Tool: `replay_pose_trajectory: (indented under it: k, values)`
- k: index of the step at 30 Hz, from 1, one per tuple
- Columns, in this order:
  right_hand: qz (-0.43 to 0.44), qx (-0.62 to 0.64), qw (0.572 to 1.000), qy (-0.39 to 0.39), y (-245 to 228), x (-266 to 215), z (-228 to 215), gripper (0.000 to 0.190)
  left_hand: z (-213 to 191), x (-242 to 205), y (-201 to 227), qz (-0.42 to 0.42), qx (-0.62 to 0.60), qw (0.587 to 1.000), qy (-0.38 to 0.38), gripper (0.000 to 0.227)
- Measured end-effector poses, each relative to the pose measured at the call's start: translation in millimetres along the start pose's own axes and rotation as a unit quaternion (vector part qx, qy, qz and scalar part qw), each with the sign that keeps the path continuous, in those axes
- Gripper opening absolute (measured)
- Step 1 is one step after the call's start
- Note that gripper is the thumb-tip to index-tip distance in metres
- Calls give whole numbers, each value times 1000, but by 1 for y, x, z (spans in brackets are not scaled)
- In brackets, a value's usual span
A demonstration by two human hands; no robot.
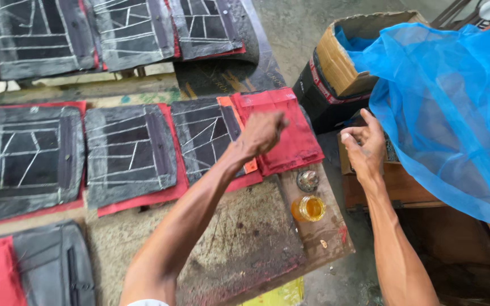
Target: The person applies a yellow substance from a jar onto the edges of a black fabric piece using a small stick. They then handle red fabric pieces, folding and arranging them on the table alongside other prepared fabric components.
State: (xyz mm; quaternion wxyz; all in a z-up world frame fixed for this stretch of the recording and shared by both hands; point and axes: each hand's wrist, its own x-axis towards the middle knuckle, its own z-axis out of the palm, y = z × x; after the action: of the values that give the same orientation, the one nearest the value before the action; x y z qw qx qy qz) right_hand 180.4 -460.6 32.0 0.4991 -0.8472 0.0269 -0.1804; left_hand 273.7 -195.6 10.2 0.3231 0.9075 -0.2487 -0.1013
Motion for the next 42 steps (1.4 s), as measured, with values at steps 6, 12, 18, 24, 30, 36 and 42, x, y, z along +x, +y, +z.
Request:
replay_pose_trajectory:
  k: [6,12,18,24,30,36,42]
  values:
    - [25,57,998,-14,-44,-86,-23,54,-98,-133,-54,50,-152,894,418,23]
    - [-9,2,1000,1,-89,-216,-4,48,-149,-379,-109,-120,-368,798,462,11]
    - [-67,33,986,-152,-98,-296,109,20,-121,-529,-104,-331,-61,782,525,19]
    - [-112,26,970,-215,-138,-311,179,50,-107,-573,-113,-262,-3,840,475,30]
    - [-137,30,971,-193,-128,-317,189,50,-70,-564,-126,-227,117,830,496,7]
    - [-87,19,976,-199,-133,-315,188,51,-91,-570,-134,-263,-248,743,564,7]
    - [158,296,889,-310,-170,-288,166,73,-115,-504,-68,-38,-200,859,470,13]
